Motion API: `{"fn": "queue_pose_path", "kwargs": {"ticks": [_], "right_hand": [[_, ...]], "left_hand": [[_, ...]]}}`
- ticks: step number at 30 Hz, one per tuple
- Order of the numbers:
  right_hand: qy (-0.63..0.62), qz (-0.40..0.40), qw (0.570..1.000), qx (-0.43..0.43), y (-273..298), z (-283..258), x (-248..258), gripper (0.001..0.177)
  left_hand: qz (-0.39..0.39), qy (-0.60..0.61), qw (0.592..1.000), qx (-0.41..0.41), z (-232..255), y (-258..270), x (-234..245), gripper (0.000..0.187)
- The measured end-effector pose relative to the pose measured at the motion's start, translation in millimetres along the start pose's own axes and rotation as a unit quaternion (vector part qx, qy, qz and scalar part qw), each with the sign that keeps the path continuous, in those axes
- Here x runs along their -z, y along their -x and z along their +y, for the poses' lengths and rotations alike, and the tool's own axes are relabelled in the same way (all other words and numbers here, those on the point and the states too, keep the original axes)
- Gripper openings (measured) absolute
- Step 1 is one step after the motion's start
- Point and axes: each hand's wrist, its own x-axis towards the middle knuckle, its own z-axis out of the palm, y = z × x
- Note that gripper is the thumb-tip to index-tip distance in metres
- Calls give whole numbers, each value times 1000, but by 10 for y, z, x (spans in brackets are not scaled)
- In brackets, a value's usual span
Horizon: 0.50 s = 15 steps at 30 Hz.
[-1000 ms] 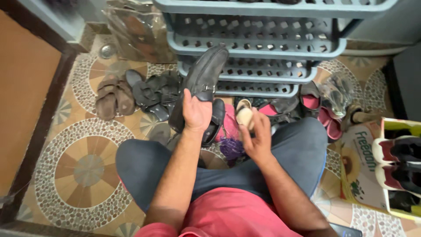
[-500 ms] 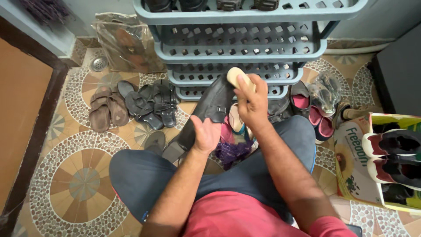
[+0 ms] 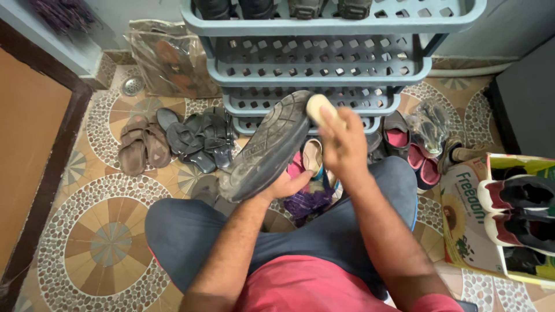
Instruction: The person sits on the floor and cleans a pair of black shoes. They use a purple cloth to wipe the exterior and interior of the shoes and a wooden brush to scrub the soles. The person handles the shoes one at a time, rotating them to access different surfaces, and places them on a nearby shoe rack after cleaning.
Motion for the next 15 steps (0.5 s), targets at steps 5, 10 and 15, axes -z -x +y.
{"fn": "queue_pose_path", "kwargs": {"ticks": [5, 10, 15], "right_hand": [[-53, -81, 977, 189, 197, -234, 33, 54], [36, 75, 989, 119, -27, 27, 8, 44], [-4, 6, 993, 114, 23, -14, 67, 50]], "left_hand": [[-59, 38, 997, 35, -223, 1, -109, 58], [3, -2, 1000, -15, -21, -6, 25, 70], [0, -40, 999, 8, 40, -56, 39, 68]]}}
